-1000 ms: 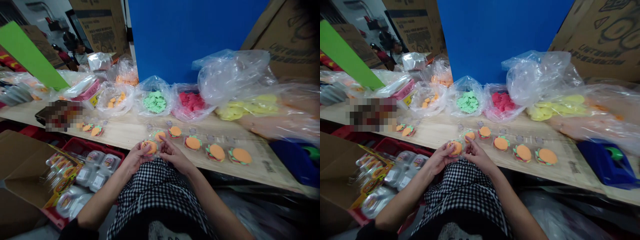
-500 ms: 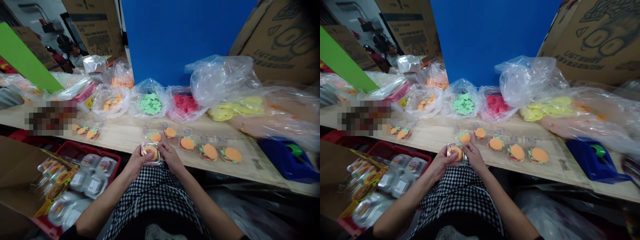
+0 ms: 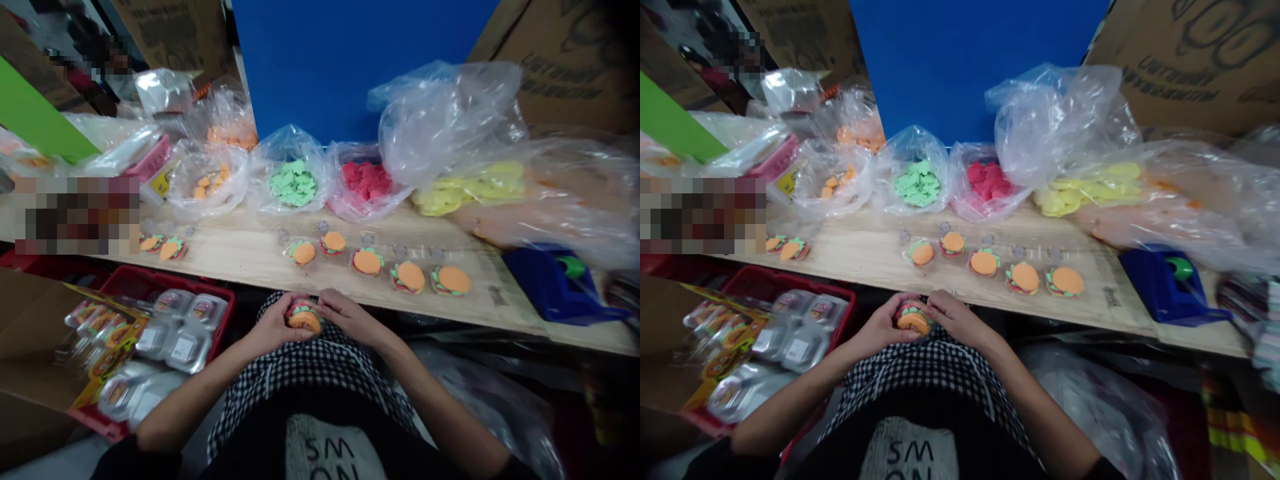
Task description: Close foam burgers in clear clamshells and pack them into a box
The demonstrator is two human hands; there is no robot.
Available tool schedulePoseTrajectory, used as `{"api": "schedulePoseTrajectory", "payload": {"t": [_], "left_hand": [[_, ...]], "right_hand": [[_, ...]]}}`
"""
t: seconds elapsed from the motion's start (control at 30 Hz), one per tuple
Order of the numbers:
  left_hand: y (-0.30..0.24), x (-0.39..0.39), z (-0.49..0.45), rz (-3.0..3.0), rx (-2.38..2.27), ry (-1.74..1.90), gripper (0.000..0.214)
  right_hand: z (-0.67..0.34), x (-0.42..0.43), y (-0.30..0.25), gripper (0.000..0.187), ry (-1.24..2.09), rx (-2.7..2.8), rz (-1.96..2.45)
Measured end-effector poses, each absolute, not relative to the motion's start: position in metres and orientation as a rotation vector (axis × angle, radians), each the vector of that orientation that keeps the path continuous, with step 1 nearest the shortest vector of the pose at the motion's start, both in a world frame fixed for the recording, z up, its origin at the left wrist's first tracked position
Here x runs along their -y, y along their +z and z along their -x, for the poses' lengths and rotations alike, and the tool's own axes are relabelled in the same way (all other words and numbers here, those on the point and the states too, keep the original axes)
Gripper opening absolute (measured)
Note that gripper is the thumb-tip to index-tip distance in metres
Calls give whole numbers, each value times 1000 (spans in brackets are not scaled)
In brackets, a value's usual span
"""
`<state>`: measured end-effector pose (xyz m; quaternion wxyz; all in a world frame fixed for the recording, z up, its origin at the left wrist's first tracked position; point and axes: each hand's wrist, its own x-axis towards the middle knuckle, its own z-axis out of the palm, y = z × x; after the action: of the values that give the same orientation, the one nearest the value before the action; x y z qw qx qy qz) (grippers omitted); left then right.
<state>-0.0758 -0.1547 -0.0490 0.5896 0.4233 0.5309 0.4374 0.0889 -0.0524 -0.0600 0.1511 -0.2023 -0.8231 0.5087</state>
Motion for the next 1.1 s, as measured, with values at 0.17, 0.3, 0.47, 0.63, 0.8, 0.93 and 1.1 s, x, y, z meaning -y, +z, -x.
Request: {"api": "schedulePoseTrajectory", "payload": {"t": [0.17,0.3,0.47,0.63,0.8,0.93,1.1], "left_hand": [[-99,189,64,-997,-1262,924,64],[-115,206,64,-979,-1292,910,66],[-106,206,72,-1148,-1401,983,31],[-99,201,69,-1119,-1637,1085,20],[-99,195,68,-1166,-1624,973,17],[-111,195,66,-1031,-1648,942,16],[-99,189,72,-1129,-1643,865,20]], "right_hand": [[-104,86,-97,25,1453,2562,623],[-106,98,-107,24,1484,2621,608],[-101,99,-103,26,1475,2669,524],[-99,101,-106,26,1450,2674,537],[-100,102,-108,26,1460,2696,538],[-99,101,-112,27,1508,2698,532],[-97,97,-107,26,1492,2673,543]]}}
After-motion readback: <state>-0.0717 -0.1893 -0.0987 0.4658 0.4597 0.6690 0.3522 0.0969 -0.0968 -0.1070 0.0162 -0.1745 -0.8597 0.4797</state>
